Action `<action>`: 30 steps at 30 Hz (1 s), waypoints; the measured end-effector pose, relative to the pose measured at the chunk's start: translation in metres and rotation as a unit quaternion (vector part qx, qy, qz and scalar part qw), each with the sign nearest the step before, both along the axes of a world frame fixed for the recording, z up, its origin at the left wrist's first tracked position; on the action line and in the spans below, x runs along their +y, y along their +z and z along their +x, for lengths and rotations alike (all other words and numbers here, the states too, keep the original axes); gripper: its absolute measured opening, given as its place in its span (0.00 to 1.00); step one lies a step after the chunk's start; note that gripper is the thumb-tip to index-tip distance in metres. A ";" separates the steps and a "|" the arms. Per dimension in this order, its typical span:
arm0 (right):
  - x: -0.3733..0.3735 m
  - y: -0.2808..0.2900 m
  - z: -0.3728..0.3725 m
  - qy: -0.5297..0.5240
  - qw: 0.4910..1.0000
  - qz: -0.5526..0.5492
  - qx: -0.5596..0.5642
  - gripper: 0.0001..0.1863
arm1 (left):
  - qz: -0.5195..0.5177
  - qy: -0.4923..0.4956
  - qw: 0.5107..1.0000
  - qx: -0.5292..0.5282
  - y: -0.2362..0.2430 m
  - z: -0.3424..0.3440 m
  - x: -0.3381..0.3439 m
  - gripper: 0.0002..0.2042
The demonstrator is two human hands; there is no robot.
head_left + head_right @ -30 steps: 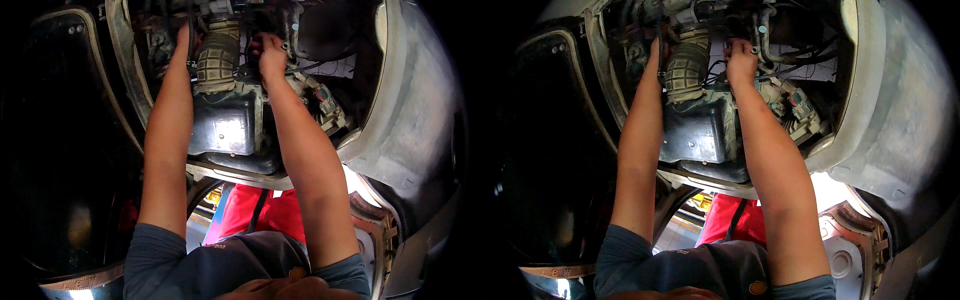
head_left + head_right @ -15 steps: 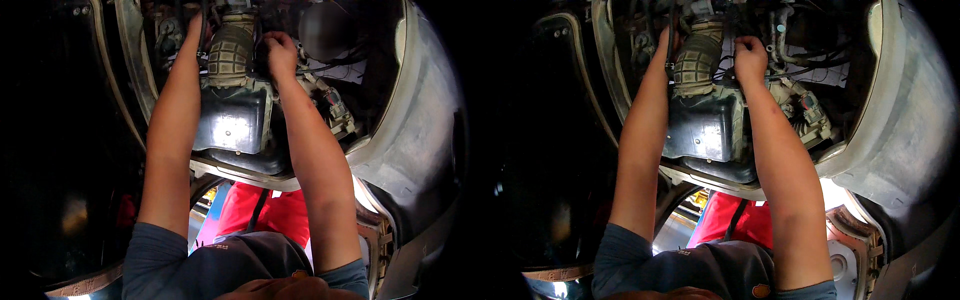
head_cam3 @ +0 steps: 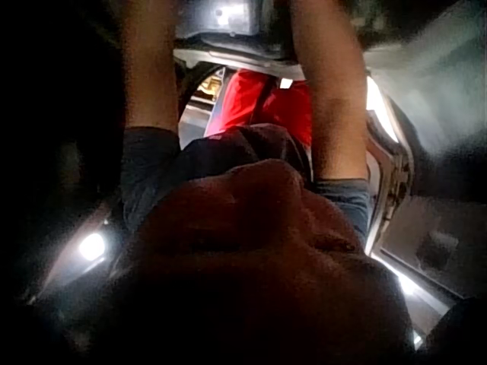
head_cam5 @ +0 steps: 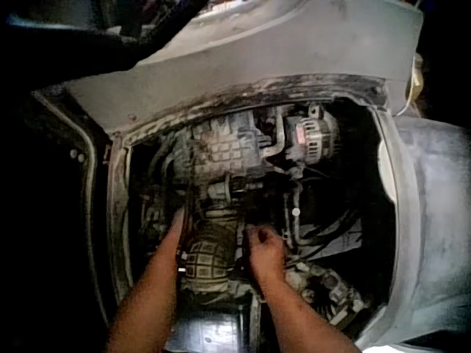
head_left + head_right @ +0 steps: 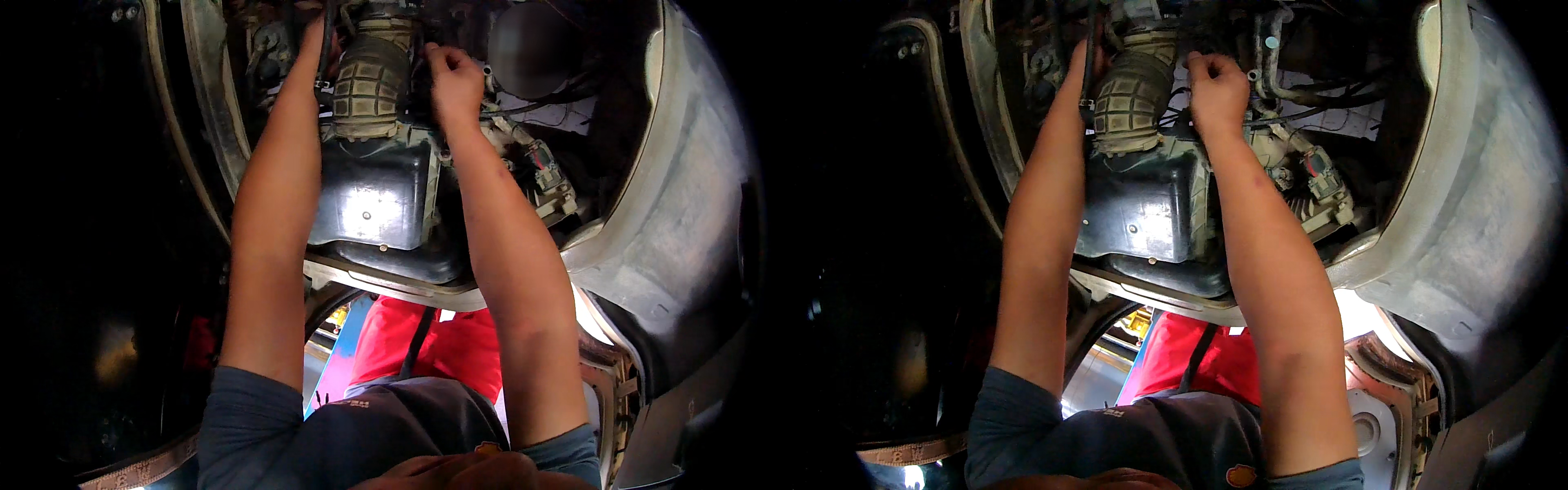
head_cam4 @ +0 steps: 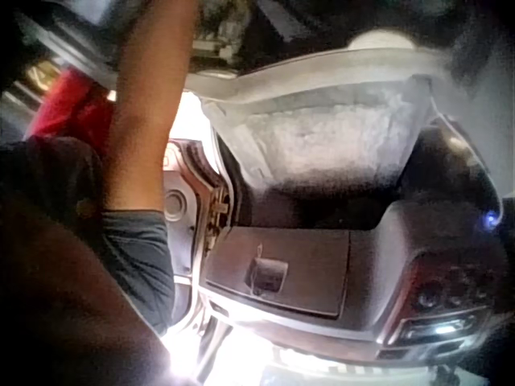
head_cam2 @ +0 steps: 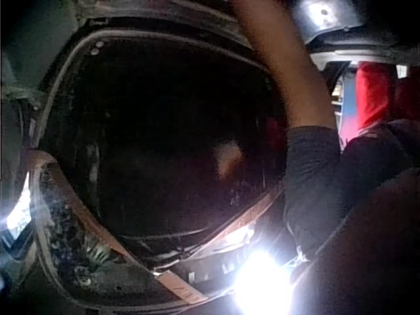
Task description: The person lifts the front car seat to access the engine compartment and manipulates various wires and components within the engine bay. The person continues to adjust and connect wires by hand while working under the dashboard area.
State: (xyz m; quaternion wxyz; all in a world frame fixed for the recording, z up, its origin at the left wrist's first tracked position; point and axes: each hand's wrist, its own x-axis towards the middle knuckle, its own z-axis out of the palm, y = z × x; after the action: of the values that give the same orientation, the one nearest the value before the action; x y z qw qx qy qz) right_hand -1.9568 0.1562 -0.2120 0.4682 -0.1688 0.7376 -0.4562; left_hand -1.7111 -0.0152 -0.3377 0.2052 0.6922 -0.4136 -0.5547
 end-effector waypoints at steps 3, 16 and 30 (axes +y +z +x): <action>-0.001 0.016 -0.001 -0.015 1.000 0.017 0.013 0.17 | -0.003 0.002 1.000 0.004 -0.001 0.002 -0.001 0.26; -0.010 0.001 0.005 -0.089 0.988 -0.006 -0.125 0.21 | 0.006 0.005 0.999 0.036 -0.006 0.008 -0.006 0.25; -0.005 -0.003 0.003 -0.116 0.958 0.016 -0.260 0.21 | 0.018 0.019 0.998 0.062 -0.011 0.013 -0.006 0.23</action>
State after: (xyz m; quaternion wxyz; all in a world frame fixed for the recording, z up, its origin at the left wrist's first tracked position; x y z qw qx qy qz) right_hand -1.9539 0.1516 -0.2148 0.5904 0.0502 0.6123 -0.5235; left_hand -1.6978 -0.0212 -0.3492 0.2289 0.6679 -0.3765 -0.5998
